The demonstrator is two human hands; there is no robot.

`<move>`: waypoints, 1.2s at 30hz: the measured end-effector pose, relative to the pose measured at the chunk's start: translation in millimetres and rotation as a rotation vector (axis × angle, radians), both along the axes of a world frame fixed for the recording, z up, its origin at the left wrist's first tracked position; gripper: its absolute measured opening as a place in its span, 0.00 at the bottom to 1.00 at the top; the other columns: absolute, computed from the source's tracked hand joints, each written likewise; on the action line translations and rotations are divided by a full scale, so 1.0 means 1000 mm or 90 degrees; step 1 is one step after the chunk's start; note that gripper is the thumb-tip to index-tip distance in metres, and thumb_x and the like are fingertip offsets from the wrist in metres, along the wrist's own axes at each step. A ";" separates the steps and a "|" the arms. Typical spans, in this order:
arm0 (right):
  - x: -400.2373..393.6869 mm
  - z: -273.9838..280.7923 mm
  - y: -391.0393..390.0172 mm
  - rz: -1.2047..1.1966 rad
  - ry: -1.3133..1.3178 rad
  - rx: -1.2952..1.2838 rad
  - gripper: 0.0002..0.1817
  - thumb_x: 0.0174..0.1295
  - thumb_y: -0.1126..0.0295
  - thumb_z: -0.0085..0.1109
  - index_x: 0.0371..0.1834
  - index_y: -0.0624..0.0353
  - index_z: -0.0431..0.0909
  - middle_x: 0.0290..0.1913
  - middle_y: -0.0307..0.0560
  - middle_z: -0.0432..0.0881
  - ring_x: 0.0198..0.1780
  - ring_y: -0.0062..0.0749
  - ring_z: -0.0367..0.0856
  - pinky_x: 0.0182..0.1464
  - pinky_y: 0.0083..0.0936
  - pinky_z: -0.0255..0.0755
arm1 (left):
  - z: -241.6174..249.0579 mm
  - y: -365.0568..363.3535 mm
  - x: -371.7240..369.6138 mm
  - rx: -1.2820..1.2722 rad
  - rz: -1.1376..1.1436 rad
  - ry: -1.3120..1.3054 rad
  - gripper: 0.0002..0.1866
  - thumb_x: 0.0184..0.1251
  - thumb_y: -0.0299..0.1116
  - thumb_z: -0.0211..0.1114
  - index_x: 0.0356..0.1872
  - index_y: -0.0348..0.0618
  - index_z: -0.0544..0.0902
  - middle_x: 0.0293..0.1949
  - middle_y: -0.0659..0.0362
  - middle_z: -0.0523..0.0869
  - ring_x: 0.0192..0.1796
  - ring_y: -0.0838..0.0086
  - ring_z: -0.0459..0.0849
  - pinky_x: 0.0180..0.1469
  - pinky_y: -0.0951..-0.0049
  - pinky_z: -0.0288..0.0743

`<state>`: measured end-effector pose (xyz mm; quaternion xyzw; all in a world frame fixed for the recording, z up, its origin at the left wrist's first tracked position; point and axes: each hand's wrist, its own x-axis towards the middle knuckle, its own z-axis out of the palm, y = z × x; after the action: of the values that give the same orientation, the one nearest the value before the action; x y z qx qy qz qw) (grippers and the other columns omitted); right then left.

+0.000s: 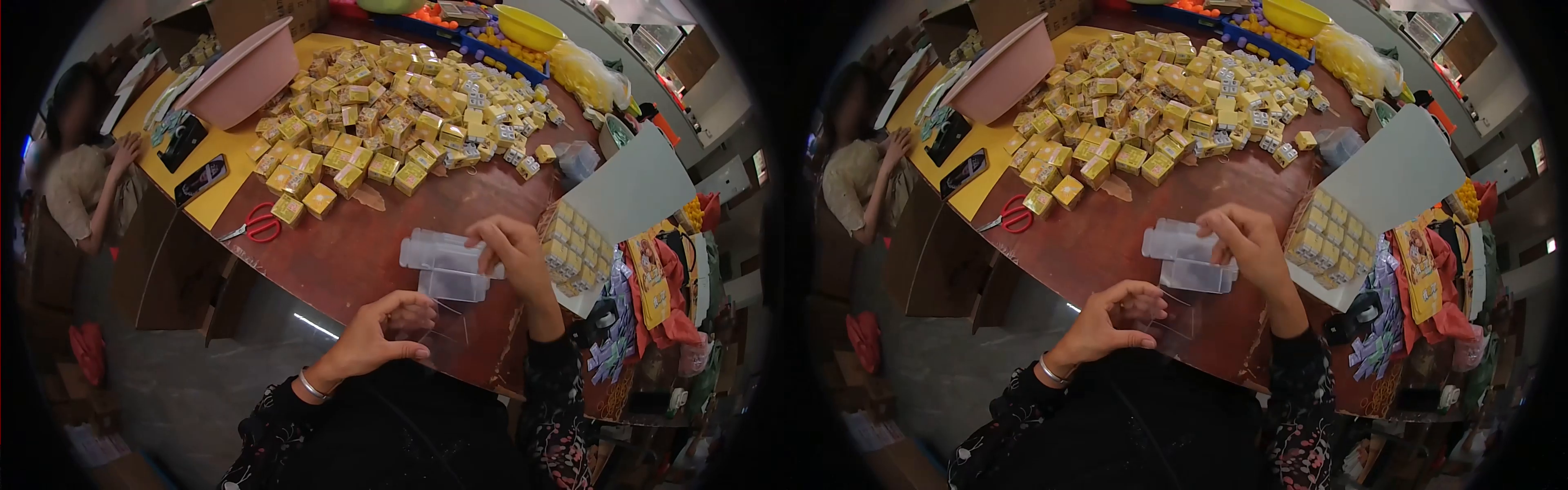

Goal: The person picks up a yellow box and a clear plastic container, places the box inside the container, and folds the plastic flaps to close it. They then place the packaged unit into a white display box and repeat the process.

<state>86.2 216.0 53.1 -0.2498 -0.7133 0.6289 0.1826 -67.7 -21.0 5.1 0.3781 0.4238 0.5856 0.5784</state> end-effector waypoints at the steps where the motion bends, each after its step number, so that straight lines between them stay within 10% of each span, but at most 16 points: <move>1: -0.023 -0.015 0.018 -0.027 -0.020 0.098 0.11 0.76 0.67 0.59 0.47 0.63 0.86 0.38 0.49 0.90 0.23 0.24 0.85 0.26 0.20 0.76 | -0.004 -0.001 -0.002 -0.004 0.035 -0.026 0.36 0.58 0.20 0.81 0.69 0.37 0.74 0.62 0.52 0.83 0.65 0.67 0.84 0.69 0.65 0.80; 6: -0.125 -0.092 0.056 -0.129 -0.234 0.594 0.25 0.62 0.59 0.75 0.58 0.58 0.79 0.48 0.52 0.87 0.43 0.44 0.88 0.43 0.37 0.82 | -0.008 -0.009 -0.008 -0.025 0.143 -0.006 0.37 0.58 0.20 0.81 0.69 0.37 0.73 0.61 0.53 0.83 0.64 0.66 0.84 0.68 0.64 0.81; 10: -0.157 -0.111 0.046 -0.193 -0.241 0.634 0.30 0.58 0.57 0.78 0.60 0.54 0.76 0.52 0.57 0.86 0.51 0.57 0.87 0.51 0.42 0.80 | -0.015 -0.012 -0.015 -0.035 0.184 -0.027 0.36 0.59 0.20 0.80 0.68 0.37 0.73 0.62 0.52 0.83 0.64 0.65 0.84 0.68 0.64 0.81; 17: -0.091 -0.079 0.048 0.004 -0.017 0.027 0.31 0.64 0.74 0.73 0.68 0.65 0.71 0.55 0.44 0.85 0.53 0.23 0.84 0.55 0.23 0.80 | -0.014 -0.011 -0.018 -0.023 0.228 -0.041 0.35 0.63 0.25 0.80 0.70 0.34 0.72 0.62 0.50 0.83 0.64 0.65 0.84 0.67 0.66 0.80; 24: 0.033 -0.019 -0.004 0.096 0.074 -0.077 0.30 0.60 0.85 0.65 0.67 0.60 0.73 0.68 0.43 0.74 0.64 0.30 0.80 0.62 0.29 0.81 | -0.010 -0.005 0.004 0.002 0.197 -0.034 0.35 0.63 0.23 0.78 0.70 0.34 0.72 0.63 0.49 0.82 0.64 0.64 0.84 0.68 0.65 0.80; 36: 0.150 -0.015 -0.053 -0.037 -0.320 0.616 0.29 0.52 0.67 0.74 0.60 0.53 0.80 0.49 0.49 0.80 0.54 0.48 0.81 0.57 0.40 0.79 | -0.008 0.008 0.043 -0.036 0.089 0.015 0.33 0.64 0.22 0.76 0.70 0.35 0.73 0.63 0.49 0.82 0.64 0.65 0.84 0.65 0.66 0.82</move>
<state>235.8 163.5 37.9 -0.2997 -0.9357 0.1446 0.1176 -24.3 -13.1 -3.4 0.3379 0.4722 0.6079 0.5415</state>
